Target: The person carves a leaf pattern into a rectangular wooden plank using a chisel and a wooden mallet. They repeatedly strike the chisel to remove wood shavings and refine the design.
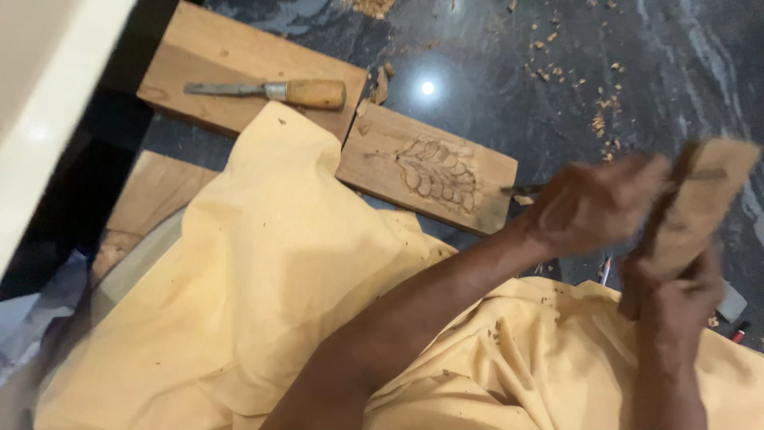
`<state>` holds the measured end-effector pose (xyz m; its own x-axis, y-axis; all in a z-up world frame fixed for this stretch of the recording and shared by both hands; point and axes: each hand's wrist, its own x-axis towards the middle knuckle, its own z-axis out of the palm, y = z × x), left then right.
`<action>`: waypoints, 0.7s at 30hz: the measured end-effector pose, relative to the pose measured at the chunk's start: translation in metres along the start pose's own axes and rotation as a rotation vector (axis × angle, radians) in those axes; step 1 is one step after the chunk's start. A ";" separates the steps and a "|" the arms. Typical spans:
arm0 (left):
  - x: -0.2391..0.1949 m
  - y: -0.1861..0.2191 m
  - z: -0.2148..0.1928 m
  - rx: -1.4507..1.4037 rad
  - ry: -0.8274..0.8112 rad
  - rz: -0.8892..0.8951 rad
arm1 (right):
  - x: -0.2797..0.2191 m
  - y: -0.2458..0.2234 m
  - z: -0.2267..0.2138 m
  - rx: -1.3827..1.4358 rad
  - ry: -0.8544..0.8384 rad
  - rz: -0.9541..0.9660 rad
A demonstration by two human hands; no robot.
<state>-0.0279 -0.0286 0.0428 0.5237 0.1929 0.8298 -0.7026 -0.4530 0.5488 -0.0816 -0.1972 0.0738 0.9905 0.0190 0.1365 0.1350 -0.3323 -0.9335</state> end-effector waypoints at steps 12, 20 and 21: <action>0.040 -0.040 -0.189 -0.432 0.482 -0.758 | -0.004 0.035 0.040 0.064 -0.270 0.378; -0.022 -0.036 -0.189 -0.032 0.195 -0.798 | -0.026 0.002 0.037 0.073 -0.322 0.459; -0.026 -0.034 -0.188 0.008 0.163 -0.805 | -0.025 0.002 0.038 0.063 -0.325 0.459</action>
<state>-0.1084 0.1453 0.0222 0.7889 0.5855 0.1867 -0.1374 -0.1280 0.9822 -0.1052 -0.1630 0.0558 0.9041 0.1785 -0.3883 -0.3204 -0.3185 -0.8922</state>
